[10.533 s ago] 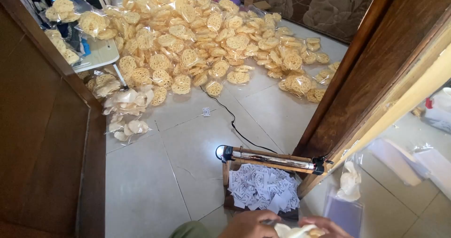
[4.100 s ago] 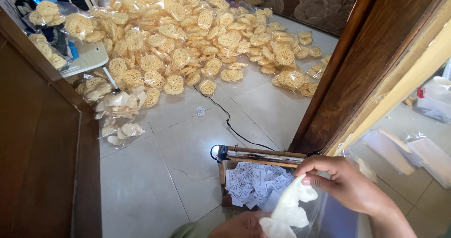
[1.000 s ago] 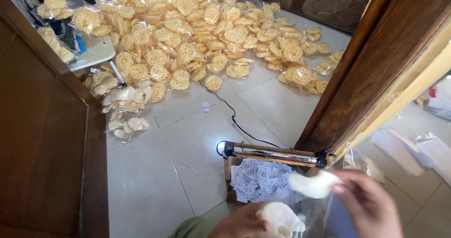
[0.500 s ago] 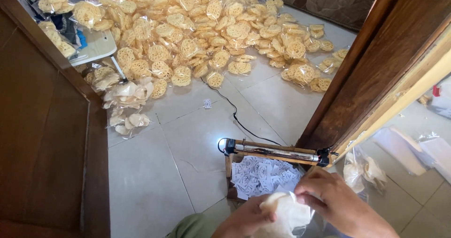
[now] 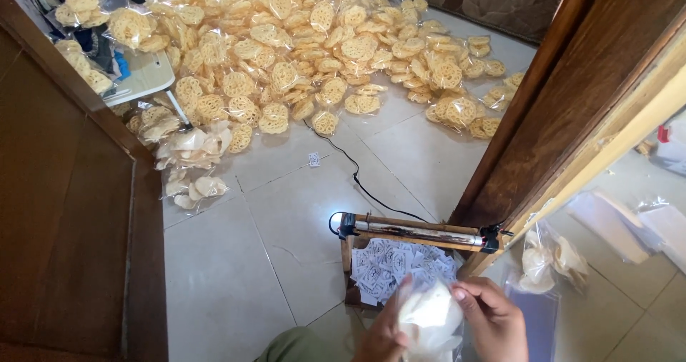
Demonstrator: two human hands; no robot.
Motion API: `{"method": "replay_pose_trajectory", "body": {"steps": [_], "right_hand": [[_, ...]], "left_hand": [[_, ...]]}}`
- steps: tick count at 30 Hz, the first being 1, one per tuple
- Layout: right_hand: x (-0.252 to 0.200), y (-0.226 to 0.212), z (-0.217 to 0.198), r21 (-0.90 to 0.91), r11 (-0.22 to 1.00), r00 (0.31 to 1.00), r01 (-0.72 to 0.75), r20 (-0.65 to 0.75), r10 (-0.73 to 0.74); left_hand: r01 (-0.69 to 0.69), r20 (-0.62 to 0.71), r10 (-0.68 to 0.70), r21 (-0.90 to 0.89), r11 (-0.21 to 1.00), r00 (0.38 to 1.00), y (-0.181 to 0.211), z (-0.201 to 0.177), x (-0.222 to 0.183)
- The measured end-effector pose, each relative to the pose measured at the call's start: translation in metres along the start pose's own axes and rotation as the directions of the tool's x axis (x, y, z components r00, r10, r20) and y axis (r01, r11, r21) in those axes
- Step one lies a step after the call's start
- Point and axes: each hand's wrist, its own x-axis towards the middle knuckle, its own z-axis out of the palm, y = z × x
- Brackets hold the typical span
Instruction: Manually placing crackers into plastic bags and sealing them with a heat sealer on the floor.
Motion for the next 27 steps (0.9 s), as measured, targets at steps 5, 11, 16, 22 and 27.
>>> {"method": "replay_pose_trajectory", "body": {"steps": [5, 11, 16, 22, 27], "right_hand": [[-0.009, 0.015, 0.0, 0.197, 0.97, 0.988, -0.142, 0.085, 0.128], [-0.004, 0.008, -0.01, 0.113, 0.955, 0.956, -0.274, 0.136, 0.258], [-0.007, 0.024, -0.005, 0.338, 0.879, 0.942, -0.336, 0.107, 0.319], [-0.002, 0.037, -0.015, 0.256, 0.91, 0.941, -0.326, 0.181, 0.286], [-0.006, 0.008, -0.009, 0.073, 0.978, 0.956, -0.197, 0.235, 0.175]], "left_hand": [[-0.336, -0.244, 0.366, 0.156, 0.929, 0.898, 0.019, 0.014, -0.002], [-0.22, -0.265, 0.15, -0.258, 0.941, 0.952, -0.002, 0.0, -0.006], [-0.16, -0.271, 0.037, -0.449, 0.879, 0.962, -0.001, -0.002, -0.007], [-0.153, -0.288, -0.018, -0.561, 0.814, 0.958, -0.01, -0.01, -0.008], [-0.118, -0.329, -0.085, -0.551, 0.826, 0.94, -0.013, -0.012, -0.007]]}}
